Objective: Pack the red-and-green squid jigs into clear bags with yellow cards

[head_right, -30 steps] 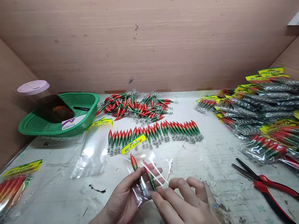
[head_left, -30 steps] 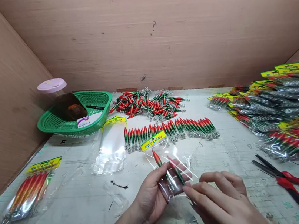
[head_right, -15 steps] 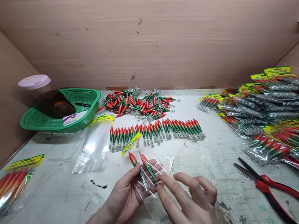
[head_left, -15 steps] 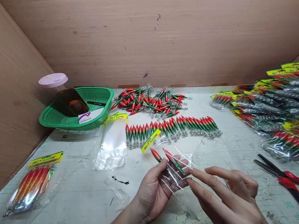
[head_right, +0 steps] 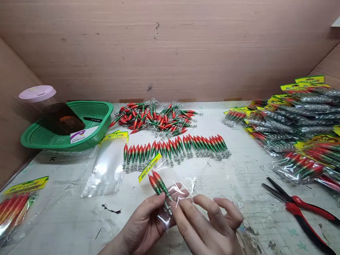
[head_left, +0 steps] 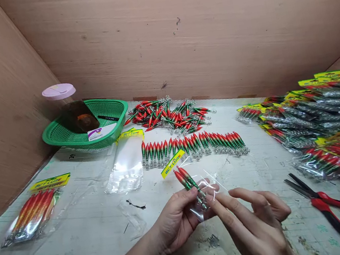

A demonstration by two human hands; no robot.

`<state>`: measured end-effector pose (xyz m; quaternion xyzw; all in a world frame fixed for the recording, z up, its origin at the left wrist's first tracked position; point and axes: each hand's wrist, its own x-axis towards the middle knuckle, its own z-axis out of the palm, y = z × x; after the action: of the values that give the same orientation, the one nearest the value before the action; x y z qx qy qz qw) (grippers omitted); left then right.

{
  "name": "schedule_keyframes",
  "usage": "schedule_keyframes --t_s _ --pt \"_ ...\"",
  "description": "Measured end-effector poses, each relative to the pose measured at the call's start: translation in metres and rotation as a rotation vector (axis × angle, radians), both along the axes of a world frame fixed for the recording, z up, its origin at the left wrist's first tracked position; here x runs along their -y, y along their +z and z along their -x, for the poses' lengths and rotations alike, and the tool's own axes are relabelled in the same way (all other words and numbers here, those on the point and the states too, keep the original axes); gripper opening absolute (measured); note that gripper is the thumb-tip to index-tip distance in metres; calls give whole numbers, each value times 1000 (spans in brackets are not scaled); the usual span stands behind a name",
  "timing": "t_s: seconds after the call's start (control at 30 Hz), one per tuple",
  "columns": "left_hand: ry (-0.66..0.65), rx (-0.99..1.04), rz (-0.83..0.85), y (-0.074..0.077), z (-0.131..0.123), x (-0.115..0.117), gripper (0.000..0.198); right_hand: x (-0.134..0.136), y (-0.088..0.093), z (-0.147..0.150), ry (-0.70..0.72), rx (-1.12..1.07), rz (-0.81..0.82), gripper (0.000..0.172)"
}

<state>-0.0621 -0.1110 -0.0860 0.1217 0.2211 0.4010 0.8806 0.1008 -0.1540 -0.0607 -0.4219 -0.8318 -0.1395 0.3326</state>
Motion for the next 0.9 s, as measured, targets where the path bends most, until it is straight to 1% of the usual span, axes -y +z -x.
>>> schedule_keyframes --t_s 0.07,0.13,0.17,0.2,0.23,0.27,0.3,0.4,0.47,0.57,0.63,0.7,0.8,0.87,0.9 --pt "16 6 0 1 1 1 36 1 6 -4 44 -69 38 25" --pt "19 45 2 3 3 0 42 -5 13 -19 82 -166 70 29" --pt "19 73 1 3 4 0 41 -12 14 -31 56 -217 69 30" --pt "24 100 3 4 4 -1 40 -22 14 -46 -6 -253 70 27" --pt "32 118 10 4 5 -2 38 -34 12 -63 -100 -274 53 21" --pt "42 127 22 4 6 -4 37 -48 7 -81 -183 -222 70 15" --pt "53 128 39 4 6 -5 36 -63 0 -100 -245 -140 147 12" --pt "78 104 89 5 6 -6 33 -104 -27 -144 -286 -62 277 22" --pt "90 83 113 7 5 -6 33 -121 -43 -160 -287 -40 333 27" --pt "99 55 141 9 4 -6 34 -133 -56 -168 -295 -26 391 29" --pt "94 26 167 9 3 -6 35 -137 -59 -170 -306 -33 422 29" --pt "73 1 193 8 2 -6 37 -141 -57 -171 -319 -48 449 29" --pt "29 -12 215 9 1 -7 40 -141 -46 -172 -345 -76 473 28" --pt "25 -35 227 10 1 -7 39 -131 -30 -167 -366 -99 466 28" --pt "33 -51 232 10 1 -7 37 -121 -20 -163 -379 -109 453 28"
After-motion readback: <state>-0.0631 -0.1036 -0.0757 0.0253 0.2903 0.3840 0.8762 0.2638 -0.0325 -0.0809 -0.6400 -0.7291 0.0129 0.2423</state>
